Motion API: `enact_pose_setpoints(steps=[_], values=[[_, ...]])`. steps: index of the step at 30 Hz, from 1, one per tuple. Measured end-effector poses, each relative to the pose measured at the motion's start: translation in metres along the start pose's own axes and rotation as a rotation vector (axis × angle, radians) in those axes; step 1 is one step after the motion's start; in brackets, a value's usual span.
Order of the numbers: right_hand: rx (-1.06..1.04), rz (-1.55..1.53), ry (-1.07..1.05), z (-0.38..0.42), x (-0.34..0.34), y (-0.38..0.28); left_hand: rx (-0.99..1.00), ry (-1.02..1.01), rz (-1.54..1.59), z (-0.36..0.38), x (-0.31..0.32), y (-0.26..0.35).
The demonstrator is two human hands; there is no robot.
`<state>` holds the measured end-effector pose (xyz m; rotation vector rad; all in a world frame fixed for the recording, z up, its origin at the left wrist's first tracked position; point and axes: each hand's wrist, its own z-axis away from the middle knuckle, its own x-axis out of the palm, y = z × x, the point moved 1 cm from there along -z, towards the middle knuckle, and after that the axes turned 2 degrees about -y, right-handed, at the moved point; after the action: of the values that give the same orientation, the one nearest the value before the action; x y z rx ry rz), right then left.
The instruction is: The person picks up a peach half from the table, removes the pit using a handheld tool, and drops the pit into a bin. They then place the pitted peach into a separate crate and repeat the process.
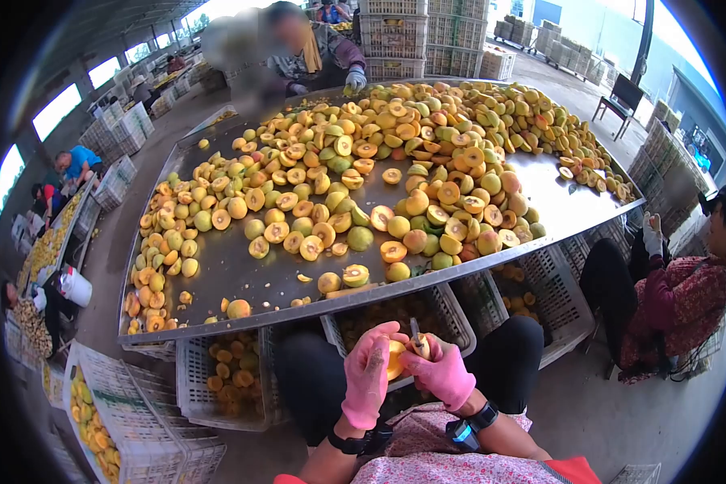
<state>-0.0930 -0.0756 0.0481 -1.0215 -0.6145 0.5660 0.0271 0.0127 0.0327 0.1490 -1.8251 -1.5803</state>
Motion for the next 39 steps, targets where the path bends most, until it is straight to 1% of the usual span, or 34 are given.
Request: enact_pose_setpoints(steps=[1,2,3,5,6,7,9,11,13,15,16,17,19,21,22,23,25,26,27,28,29,30,31,32,33,34,35,37,39], values=[[0.053,0.049,-0.058,0.0,0.005,0.001,0.021,0.026,-0.063,0.006,-0.012,0.009],[0.002,0.095,-0.053,0.002,0.013,-0.001,0.073,0.094,-0.068,0.015,-0.024,0.02],[-0.001,0.094,-0.068,-0.002,0.013,0.002,0.104,0.184,-0.149,0.023,-0.04,0.034],[0.047,-0.052,-0.04,-0.009,0.008,0.012,0.194,0.439,-0.355,0.038,-0.076,0.067],[0.04,-0.072,-0.042,-0.012,0.004,0.016,0.205,0.528,-0.441,0.045,-0.097,0.083],[0.066,-0.071,-0.043,-0.016,-0.002,0.02,0.202,0.554,-0.652,0.051,-0.13,0.092],[0.084,-0.094,-0.002,-0.021,-0.007,0.028,0.038,0.708,-1.123,0.05,-0.156,0.11],[0.084,-0.12,-0.003,-0.03,-0.009,0.041,0.192,0.68,-1.3,0.031,-0.166,0.114],[0.08,-0.15,-0.001,-0.036,-0.007,0.04,0.153,0.49,-1.384,-0.013,-0.164,0.118],[0.124,0.016,-0.03,-0.036,-0.006,0.031,0.167,0.284,-1.401,-0.073,-0.157,0.112],[0.136,0.027,-0.052,-0.036,-0.008,0.03,-0.017,0.261,-1.154,-0.101,-0.135,0.114],[0.123,0.021,-0.041,-0.035,-0.01,0.027,0.043,0.159,-1.315,-0.133,-0.14,0.104],[0.138,0.047,-0.043,-0.034,-0.014,0.023,0.237,-0.018,-1.57,-0.194,-0.149,0.08],[0.131,0.029,-0.038,-0.036,-0.021,0.026,-0.014,-0.106,-1.733,-0.236,-0.137,0.066],[0.114,0.028,-0.035,-0.04,-0.025,0.032,-0.012,-0.132,-1.811,-0.246,-0.129,0.059],[0.103,0.028,-0.035,-0.043,-0.028,0.035,-0.137,-0.143,-1.846,-0.257,-0.124,0.053],[0.098,0.035,-0.041,-0.044,-0.033,0.029,-0.211,-0.093,-1.85,-0.261,-0.113,0.049],[0.103,0.05,-0.05,-0.046,-0.034,0.029,-0.16,-0.09,-1.831,-0.266,-0.12,0.043],[0.113,0.059,-0.051,-0.046,-0.034,0.03,-0.063,-0.103,-1.771,-0.271,-0.138,0.032],[0.113,0.09,-0.071,-0.045,-0.035,0.027,-0.039,-0.131,-1.763,-0.261,-0.124,0.042],[0.097,0.11,-0.083,-0.047,-0.034,0.036,-0.067,-0.162,-1.766,-0.263,-0.136,0.037],[0.09,0.12,-0.115,-0.05,-0.037,0.042,-0.017,-0.13,-1.733,-0.255,-0.131,0.043],[0.088,0.124,-0.151,-0.051,-0.037,0.048,0.068,-0.113,-1.662,-0.255,-0.141,0.04],[0.07,0.142,-0.138,-0.048,-0.037,0.048,0.021,-0.057,-1.398,-0.244,-0.13,0.047],[0.066,0.165,-0.139,-0.045,-0.038,0.046,-0.122,-0.014,-1.021,-0.241,-0.125,0.046],[0.046,0.163,-0.136,-0.044,-0.039,0.048,-0.221,-0.022,-0.731,-0.218,-0.091,0.067],[0.055,0.108,-0.155,-0.042,-0.04,0.049,-0.184,-0.088,-0.595,-0.207,-0.092,0.066],[0.058,0.115,-0.151,-0.038,-0.041,0.046,-0.109,-0.151,-0.332,-0.178,-0.067,0.067],[0.08,0.109,-0.151,-0.029,-0.04,0.038,-0.121,-0.051,0.055,-0.147,-0.035,0.058]])
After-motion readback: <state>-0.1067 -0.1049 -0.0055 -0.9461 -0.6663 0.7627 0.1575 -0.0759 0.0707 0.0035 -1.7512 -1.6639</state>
